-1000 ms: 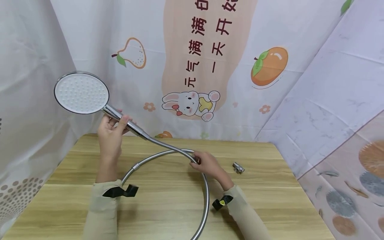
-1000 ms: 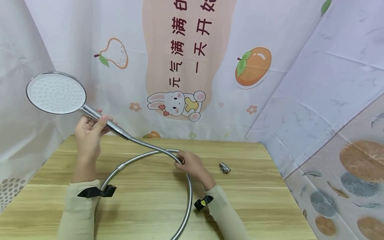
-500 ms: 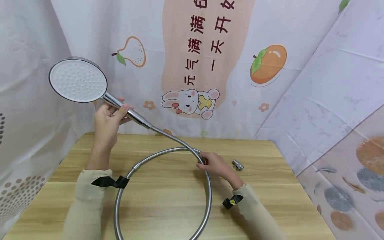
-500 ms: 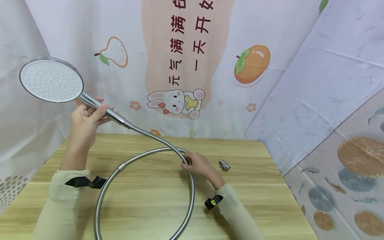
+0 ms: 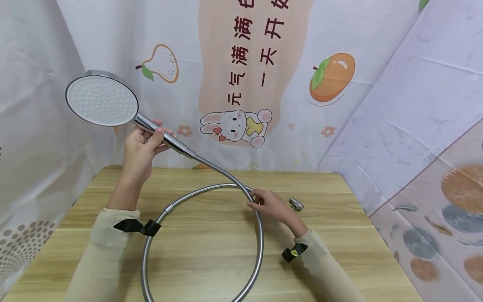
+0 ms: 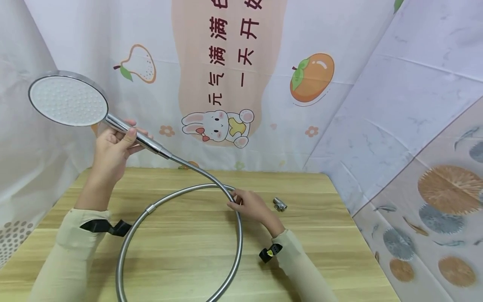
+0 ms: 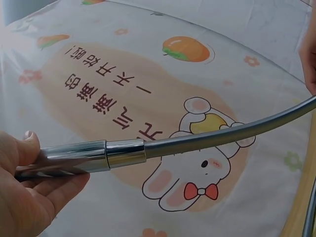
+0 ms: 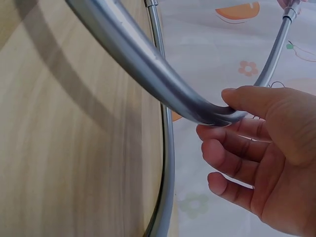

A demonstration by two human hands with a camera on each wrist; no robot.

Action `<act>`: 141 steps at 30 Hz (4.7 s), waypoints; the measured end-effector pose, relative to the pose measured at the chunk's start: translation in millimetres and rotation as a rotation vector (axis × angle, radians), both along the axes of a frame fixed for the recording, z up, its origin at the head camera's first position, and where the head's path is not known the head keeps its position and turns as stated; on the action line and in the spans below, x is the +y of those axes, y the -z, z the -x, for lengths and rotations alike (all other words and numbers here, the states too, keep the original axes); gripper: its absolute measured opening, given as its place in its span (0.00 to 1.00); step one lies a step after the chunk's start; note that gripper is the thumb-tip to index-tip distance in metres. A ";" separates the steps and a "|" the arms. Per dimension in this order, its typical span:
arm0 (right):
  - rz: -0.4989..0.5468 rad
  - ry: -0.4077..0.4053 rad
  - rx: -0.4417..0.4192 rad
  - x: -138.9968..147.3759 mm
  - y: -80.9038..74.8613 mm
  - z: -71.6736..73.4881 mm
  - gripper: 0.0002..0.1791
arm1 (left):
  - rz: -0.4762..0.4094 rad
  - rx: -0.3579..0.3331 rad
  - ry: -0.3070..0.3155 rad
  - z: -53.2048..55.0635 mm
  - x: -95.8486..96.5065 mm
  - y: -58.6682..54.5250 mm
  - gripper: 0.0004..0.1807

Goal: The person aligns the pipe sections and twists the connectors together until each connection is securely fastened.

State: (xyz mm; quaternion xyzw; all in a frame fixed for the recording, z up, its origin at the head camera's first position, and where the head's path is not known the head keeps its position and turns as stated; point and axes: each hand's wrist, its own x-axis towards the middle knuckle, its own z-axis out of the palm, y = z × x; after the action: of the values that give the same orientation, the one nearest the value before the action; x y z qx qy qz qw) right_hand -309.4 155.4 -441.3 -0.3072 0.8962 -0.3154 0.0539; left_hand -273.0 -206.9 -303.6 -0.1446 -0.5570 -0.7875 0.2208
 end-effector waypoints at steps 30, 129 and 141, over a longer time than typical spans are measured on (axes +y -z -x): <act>0.183 0.095 0.099 33.5 -28.9 5.3 0.12 | 0.321 -0.144 0.273 64.0 147.3 25.2 0.17; -0.559 0.057 0.489 -2.2 43.5 104.6 0.14 | 1.740 -0.256 -0.158 57.5 -2.5 176.5 0.19; -0.486 0.043 0.384 9.2 26.4 107.1 0.19 | 1.737 -0.248 -0.165 61.0 5.1 175.6 0.20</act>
State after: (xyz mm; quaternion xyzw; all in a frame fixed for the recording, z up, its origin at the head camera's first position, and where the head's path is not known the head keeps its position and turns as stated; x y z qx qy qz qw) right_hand -416.5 164.6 -467.7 -0.3204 0.9455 -0.0291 -0.0512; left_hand -334.0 -201.9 -479.2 -0.1343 -0.9876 -0.0772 0.0272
